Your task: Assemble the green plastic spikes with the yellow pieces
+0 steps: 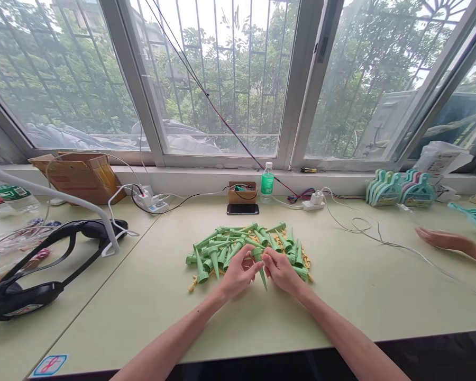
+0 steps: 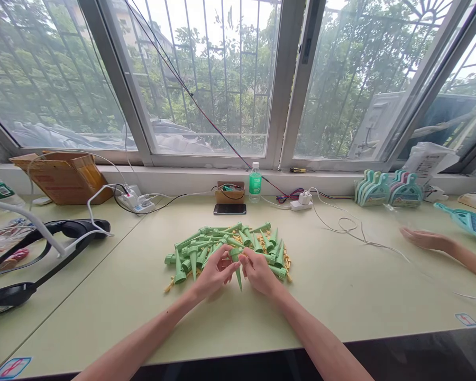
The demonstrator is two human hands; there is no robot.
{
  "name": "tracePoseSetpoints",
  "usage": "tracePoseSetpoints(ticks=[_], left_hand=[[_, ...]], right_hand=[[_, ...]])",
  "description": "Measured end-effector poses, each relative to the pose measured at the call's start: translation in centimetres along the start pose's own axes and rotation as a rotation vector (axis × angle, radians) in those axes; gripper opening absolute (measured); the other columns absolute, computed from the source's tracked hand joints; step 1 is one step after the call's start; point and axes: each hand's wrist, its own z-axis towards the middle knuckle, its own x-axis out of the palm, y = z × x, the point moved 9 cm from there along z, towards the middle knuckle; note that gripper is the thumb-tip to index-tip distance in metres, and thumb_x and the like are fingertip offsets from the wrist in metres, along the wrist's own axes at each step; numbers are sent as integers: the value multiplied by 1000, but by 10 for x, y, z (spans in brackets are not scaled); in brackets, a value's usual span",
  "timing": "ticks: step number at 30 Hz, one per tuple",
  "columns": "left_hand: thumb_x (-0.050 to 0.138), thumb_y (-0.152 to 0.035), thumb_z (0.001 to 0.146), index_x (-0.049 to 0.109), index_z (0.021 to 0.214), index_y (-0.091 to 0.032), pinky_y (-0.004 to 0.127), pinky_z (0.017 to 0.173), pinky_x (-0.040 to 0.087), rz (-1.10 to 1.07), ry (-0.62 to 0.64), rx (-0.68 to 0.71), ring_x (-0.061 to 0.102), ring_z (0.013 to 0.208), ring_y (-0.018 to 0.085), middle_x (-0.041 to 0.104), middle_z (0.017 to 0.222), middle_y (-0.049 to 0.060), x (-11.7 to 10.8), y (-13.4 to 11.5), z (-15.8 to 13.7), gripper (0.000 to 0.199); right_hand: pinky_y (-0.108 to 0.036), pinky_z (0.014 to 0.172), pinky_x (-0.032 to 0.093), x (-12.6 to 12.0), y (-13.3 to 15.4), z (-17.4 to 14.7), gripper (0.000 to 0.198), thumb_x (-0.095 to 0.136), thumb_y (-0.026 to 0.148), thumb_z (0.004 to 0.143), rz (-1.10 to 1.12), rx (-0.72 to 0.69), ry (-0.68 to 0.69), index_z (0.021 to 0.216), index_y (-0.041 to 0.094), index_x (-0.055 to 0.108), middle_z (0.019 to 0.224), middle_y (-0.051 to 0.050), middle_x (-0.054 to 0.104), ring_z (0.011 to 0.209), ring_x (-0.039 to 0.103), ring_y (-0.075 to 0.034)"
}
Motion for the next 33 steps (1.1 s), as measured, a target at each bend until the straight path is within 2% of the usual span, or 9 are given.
tracePoseSetpoints(ticks=[9, 14, 22, 27, 33], left_hand=[[63, -42, 83, 47, 94, -21, 20, 47, 42, 38, 39, 6, 47, 51, 9, 48, 63, -6, 5, -1, -2, 29], [62, -40, 85, 48, 96, -20, 21, 50, 44, 111, 59, 13, 49, 53, 10, 49, 63, -5, 7, -1, -2, 27], [59, -40, 86, 50, 93, -19, 22, 51, 43, 186, 77, 55, 47, 57, 10, 49, 65, -4, 11, -7, -3, 24], [59, -37, 85, 52, 91, -19, 22, 53, 41, 244, 30, 109, 43, 56, 9, 46, 64, -4, 9, -11, -4, 20], [59, -33, 85, 54, 90, -19, 21, 52, 37, 274, 6, 134, 41, 54, 9, 46, 62, -5, 8, -11, -4, 16]], right_hand=[[-25, 52, 34, -3, 2, 0, 54, 33, 52, 98, -26, 18, -22, 56, 19, 42, 48, 2, 46, 47, 42, -11], [-25, 51, 37, -2, -1, 1, 60, 34, 51, 98, 75, 76, -22, 48, 19, 42, 42, 2, 45, 42, 43, -11], [-24, 41, 33, 1, -10, 0, 58, 40, 51, 95, 276, 172, -16, 46, 20, 38, 39, 2, 41, 37, 42, -11], [-24, 39, 31, 2, -12, 0, 57, 41, 52, 93, 302, 213, -5, 45, 20, 34, 39, 3, 38, 37, 41, -11], [-24, 40, 32, 2, -8, 1, 62, 38, 55, 95, 252, 177, -8, 44, 20, 35, 38, 2, 39, 36, 40, -10]])
